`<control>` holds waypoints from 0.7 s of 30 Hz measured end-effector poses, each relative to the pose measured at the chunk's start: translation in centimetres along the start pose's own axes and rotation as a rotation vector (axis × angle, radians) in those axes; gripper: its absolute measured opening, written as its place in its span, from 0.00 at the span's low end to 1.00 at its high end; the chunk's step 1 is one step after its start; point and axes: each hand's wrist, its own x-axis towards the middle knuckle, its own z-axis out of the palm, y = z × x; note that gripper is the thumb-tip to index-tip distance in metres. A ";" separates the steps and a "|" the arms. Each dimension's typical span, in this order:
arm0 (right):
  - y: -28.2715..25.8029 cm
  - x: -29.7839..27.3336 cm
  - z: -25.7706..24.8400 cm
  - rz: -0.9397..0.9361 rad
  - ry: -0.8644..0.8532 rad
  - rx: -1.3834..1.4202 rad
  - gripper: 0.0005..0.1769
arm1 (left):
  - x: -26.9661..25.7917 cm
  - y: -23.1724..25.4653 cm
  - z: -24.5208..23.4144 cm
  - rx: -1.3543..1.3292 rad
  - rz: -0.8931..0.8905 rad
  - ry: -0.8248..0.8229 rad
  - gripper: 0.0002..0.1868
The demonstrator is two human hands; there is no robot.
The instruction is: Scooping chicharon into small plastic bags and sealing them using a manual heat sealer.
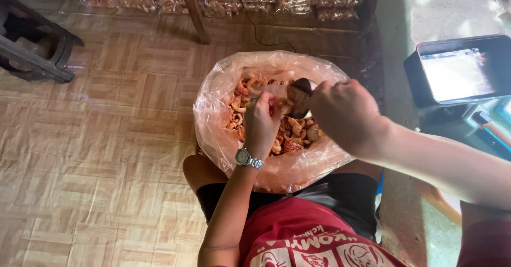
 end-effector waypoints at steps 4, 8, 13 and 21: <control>-1.1 2.8 -4.6 -0.098 -0.369 -0.032 0.02 | 0.0 0.3 0.8 0.069 -0.054 -0.053 0.02; 0.3 2.5 -5.6 -0.139 -0.387 -0.033 0.01 | 0.6 -0.4 -0.4 0.009 -0.052 0.005 0.02; 2.6 -0.2 -3.1 0.072 -0.090 -0.127 0.11 | 0.7 -2.7 -1.7 -0.025 -0.038 0.070 0.02; -2.1 2.0 1.1 -0.086 -0.330 0.178 0.15 | 1.7 -3.6 -4.7 -0.319 -0.140 0.062 0.01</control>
